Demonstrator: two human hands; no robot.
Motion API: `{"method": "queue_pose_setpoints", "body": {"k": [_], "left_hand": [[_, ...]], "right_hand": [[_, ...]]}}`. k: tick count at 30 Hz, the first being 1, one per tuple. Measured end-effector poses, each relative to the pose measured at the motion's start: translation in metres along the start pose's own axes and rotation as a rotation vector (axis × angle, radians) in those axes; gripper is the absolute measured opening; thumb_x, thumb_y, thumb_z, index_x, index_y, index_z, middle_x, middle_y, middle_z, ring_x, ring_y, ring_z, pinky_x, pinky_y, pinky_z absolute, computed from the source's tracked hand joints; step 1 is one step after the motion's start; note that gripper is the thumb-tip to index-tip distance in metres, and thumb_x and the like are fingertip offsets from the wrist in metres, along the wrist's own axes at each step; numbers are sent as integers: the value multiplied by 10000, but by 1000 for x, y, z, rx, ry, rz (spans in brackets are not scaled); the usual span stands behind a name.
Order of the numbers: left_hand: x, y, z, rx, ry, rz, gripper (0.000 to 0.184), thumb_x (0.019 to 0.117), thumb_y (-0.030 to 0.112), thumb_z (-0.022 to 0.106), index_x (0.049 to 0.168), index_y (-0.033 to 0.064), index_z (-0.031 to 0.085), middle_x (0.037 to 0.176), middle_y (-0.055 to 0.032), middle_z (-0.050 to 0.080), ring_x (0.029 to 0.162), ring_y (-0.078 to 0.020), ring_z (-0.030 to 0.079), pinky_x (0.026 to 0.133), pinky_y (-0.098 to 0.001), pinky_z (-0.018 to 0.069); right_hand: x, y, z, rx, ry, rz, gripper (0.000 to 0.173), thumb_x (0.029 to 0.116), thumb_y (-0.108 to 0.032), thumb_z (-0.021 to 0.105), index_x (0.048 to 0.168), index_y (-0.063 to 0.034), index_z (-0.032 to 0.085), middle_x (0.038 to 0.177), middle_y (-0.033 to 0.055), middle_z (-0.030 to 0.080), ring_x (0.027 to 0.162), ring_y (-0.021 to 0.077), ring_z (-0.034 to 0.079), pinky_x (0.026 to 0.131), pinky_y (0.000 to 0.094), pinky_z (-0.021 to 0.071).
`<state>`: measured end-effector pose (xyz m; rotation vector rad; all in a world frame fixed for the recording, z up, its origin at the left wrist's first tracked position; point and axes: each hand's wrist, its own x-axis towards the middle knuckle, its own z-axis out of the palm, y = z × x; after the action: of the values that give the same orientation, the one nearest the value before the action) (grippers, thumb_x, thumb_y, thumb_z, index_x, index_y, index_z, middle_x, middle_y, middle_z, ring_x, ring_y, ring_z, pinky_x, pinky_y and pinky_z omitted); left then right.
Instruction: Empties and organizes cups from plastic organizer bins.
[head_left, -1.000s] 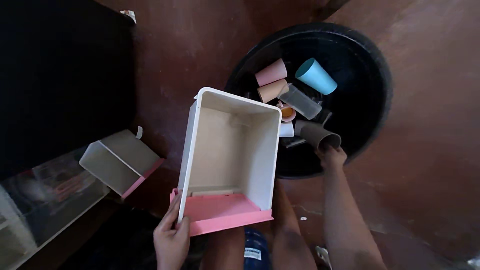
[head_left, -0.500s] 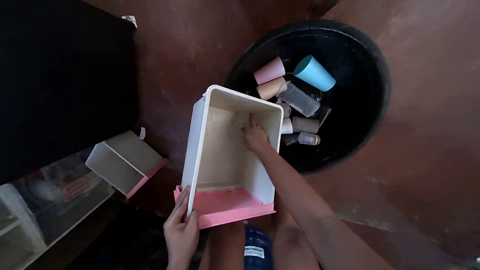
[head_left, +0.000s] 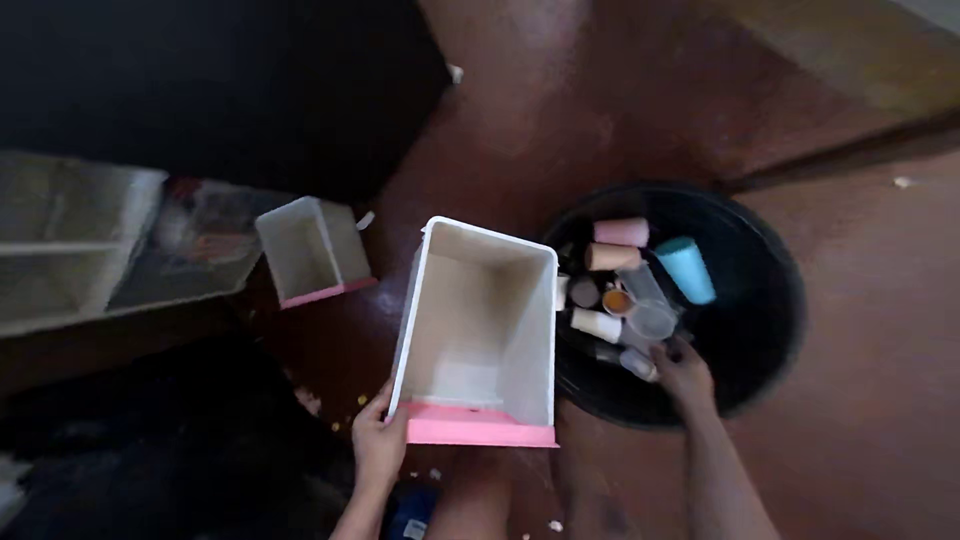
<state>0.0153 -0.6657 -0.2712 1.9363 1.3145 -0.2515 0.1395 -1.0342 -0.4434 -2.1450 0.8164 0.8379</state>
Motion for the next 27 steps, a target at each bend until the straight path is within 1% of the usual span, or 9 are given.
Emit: {"method": "queue_pose_setpoints", "body": {"k": [3,5,9,13,19,21,22,24,27], "left_hand": [[-16,-35,-39,-181,115,-171,375,896,-109,582,1264,-86,650,1212,-202,692,986,-135,682,871,-303,550],[-23,-56,-70,-290,178,-292,383,897,-149,551,1266,-91,636,1209,-202,683,979,-138,675,857,-297,552],[-16,-98,-135,-507,315,-501,355,918,-142,527,1255,-78,619,1042,-140,689,782,-87,647,668,-238,544],[18,-148,-187,-599,393,-637,387,953,-73,532,1337,-40,572,916,-116,643,622,-89,565,509,-234,463],[108,-208,-258,-660,481,-680,351,947,-91,528,1294,-64,575,857,-65,646,586,-42,594,489,-199,493],[132,-234,-287,-683,520,-626,313,913,-118,515,1210,-72,603,812,-5,671,596,-9,628,516,-182,536],[141,-247,-301,-690,534,-596,304,892,-132,515,1171,-71,619,814,23,689,621,6,646,544,-179,554],[158,-272,-326,-671,537,-569,299,875,-138,524,1149,-74,628,873,39,710,701,17,672,625,-190,584],[175,-301,-353,-636,544,-608,351,870,-139,533,1209,-92,609,932,36,716,779,26,678,701,-194,589]], "right_hand": [[-20,-22,-4,-279,-2,-98,679,984,-202,682,1544,29,376,1545,424,292,1359,603,409,1088,686,375],[-38,-53,4,-375,-26,-184,656,981,-178,677,1531,38,394,1542,418,306,1354,594,425,1083,682,386],[-78,-130,63,-477,-203,-392,598,1006,-149,640,1503,86,406,1485,398,423,1376,546,439,1140,639,352],[-118,-198,179,-543,-408,-420,536,1030,-177,612,1492,44,451,1464,320,504,1367,468,492,1139,591,378],[-160,-263,392,-631,-650,-415,454,1078,-166,517,1443,100,474,1443,335,510,1365,437,497,1150,518,388],[-211,-297,439,-603,-706,-534,452,1094,-166,470,1435,130,466,1434,347,515,1341,420,527,1128,458,427],[-263,-338,456,-594,-749,-408,445,1104,-122,422,1475,123,408,1507,308,457,1397,351,476,1155,385,386],[-355,-403,508,-371,-619,-118,389,1103,-15,342,1455,136,413,1522,252,455,1364,246,469,1117,274,357],[-302,-378,602,-317,-454,-378,387,1098,-48,329,1358,206,459,1414,330,507,1251,286,527,1045,257,401]]}}
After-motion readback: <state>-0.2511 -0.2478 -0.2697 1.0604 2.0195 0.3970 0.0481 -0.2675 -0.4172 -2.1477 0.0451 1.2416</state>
